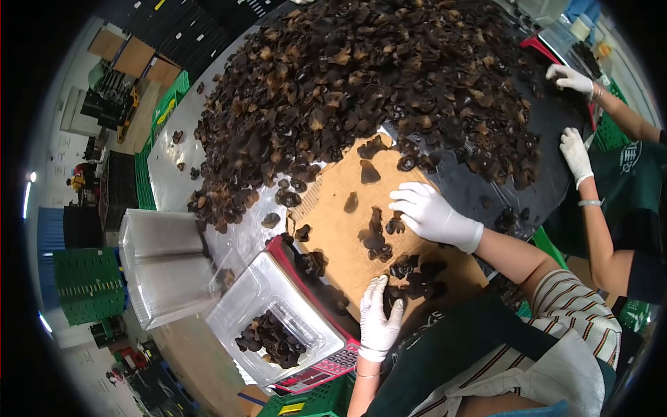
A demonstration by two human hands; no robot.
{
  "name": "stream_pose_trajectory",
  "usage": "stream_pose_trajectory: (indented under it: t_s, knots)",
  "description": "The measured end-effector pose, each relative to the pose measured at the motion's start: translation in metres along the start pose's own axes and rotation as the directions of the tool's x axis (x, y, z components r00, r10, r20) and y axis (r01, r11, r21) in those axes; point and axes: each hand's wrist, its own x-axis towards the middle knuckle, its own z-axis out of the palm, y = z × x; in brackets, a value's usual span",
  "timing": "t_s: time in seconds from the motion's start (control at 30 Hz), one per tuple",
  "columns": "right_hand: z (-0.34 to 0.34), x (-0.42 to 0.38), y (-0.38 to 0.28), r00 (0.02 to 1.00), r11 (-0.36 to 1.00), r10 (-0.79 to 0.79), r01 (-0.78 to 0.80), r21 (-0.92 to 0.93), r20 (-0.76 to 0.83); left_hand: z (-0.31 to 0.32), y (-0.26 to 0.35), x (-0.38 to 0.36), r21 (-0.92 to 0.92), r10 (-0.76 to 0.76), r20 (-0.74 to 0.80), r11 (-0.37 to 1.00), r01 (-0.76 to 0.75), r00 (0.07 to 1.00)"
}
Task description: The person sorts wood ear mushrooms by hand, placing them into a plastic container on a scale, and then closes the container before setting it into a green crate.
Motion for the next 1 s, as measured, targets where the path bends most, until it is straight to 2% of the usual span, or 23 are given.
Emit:
stream_pose_trajectory:
  t_s: [0.1,0.2,0.23,0.27,0.3,0.33,0.37,0.4,0.43,0.47,0.5,0.53,0.57,0.6,0.63,0.67,0.7,0.8,0.87,0.9,0.93,0.97,1.0]
  knots:
    - [0.0,0.0,0.005,1.0,1.0,-0.019,0.018,-0.016,-0.023,-0.001,0.003,0.0,0.049,0.002,0.025,0.999,-0.003,1.0]
    - [-0.022,0.005,-0.002,0.996,1.0,0.026,-0.025,0.016,-0.083,-0.001,0.002,0.0,0.062,0.006,0.025,0.998,-0.007,1.0]
    - [-0.03,0.007,-0.005,0.986,0.97,0.137,-0.115,0.216,-0.094,-0.001,0.002,-0.001,0.066,0.009,0.021,0.998,-0.011,1.0]
    - [-0.043,0.009,-0.005,0.978,0.831,0.205,-0.188,0.524,0.025,-0.001,0.001,-0.001,0.069,0.011,0.017,0.998,-0.013,1.0]
    - [-0.076,0.011,-0.012,0.931,0.624,0.249,-0.366,0.691,0.267,0.0,0.001,-0.001,0.072,0.015,0.014,0.997,-0.016,1.0]
    - [-0.1,0.012,-0.014,0.84,0.367,0.219,-0.543,0.755,0.497,0.0,0.001,-0.001,0.064,0.018,0.01,0.998,-0.019,1.0]
    - [-0.101,0.015,-0.008,0.921,0.112,-0.172,-0.333,0.936,0.348,-0.001,0.001,0.001,0.056,0.023,0.005,0.998,-0.024,1.0]
    - [-0.1,0.017,-0.001,0.88,-0.23,-0.472,-0.177,0.957,0.049,-0.001,0.001,0.001,0.047,0.029,0.001,0.998,-0.029,1.0]
    - [-0.1,0.018,0.002,0.728,-0.572,-0.604,-0.112,0.812,-0.325,0.0,0.002,0.001,0.048,0.021,-0.005,0.999,-0.021,1.0]
    - [-0.106,0.023,-0.004,0.713,-0.601,-0.625,-0.179,0.779,-0.319,0.0,0.002,0.002,0.049,0.016,-0.01,0.999,-0.015,1.0]
    - [-0.103,0.016,0.001,0.83,-0.424,-0.538,-0.116,0.898,-0.147,0.0,0.003,0.002,0.052,0.012,-0.014,0.999,-0.011,1.0]
    - [-0.104,0.013,-0.002,0.931,-0.178,-0.35,-0.169,0.97,0.098,0.0,0.002,0.002,0.044,0.012,-0.025,0.999,-0.011,1.0]
    - [-0.106,0.012,-0.007,0.935,0.025,-0.125,-0.332,0.943,0.333,0.002,0.001,0.002,0.036,0.011,-0.038,0.999,-0.009,0.999]
    - [-0.094,0.032,-0.02,0.935,0.415,0.059,-0.341,0.844,0.349,0.003,0.0,0.002,0.028,0.008,-0.051,1.0,-0.006,0.999]
    - [-0.063,0.031,-0.015,0.931,0.598,0.195,-0.362,0.715,0.308,0.003,-0.001,0.001,0.001,-0.011,-0.049,1.0,0.011,0.999]
    - [-0.041,0.032,-0.017,0.99,0.923,0.118,-0.137,0.36,0.075,0.002,-0.001,0.0,-0.026,-0.031,-0.046,0.999,0.03,0.998]
    - [-0.015,0.03,-0.01,0.998,0.962,0.026,-0.009,0.273,-0.058,0.002,-0.002,0.0,-0.051,-0.049,-0.041,0.998,0.047,0.998]
    - [0.005,0.027,-0.027,0.977,0.977,-0.212,0.212,-0.006,-0.01,0.003,-0.01,-0.001,-0.111,-0.064,-0.123,0.993,0.05,0.99]
    - [0.015,0.014,-0.038,0.91,0.884,-0.415,0.399,0.243,0.015,0.004,-0.013,-0.001,-0.104,-0.058,-0.204,0.994,0.037,0.977]
    - [0.007,0.01,-0.048,0.859,0.845,-0.477,0.389,0.368,0.187,0.003,-0.013,-0.001,-0.101,-0.057,-0.245,0.994,0.033,0.968]
    - [-0.003,0.006,-0.055,0.768,0.802,-0.542,0.351,0.484,0.341,0.002,-0.01,0.0,-0.092,-0.076,-0.226,0.994,0.056,0.971]
    - [-0.016,0.013,-0.06,0.622,0.779,-0.585,0.25,0.576,0.521,0.004,-0.014,-0.002,-0.068,-0.069,-0.187,0.996,0.057,0.98]
    - [-0.024,0.018,-0.062,0.431,0.762,-0.619,0.127,0.635,0.656,0.003,-0.013,-0.001,-0.044,-0.063,-0.146,0.997,0.057,0.987]
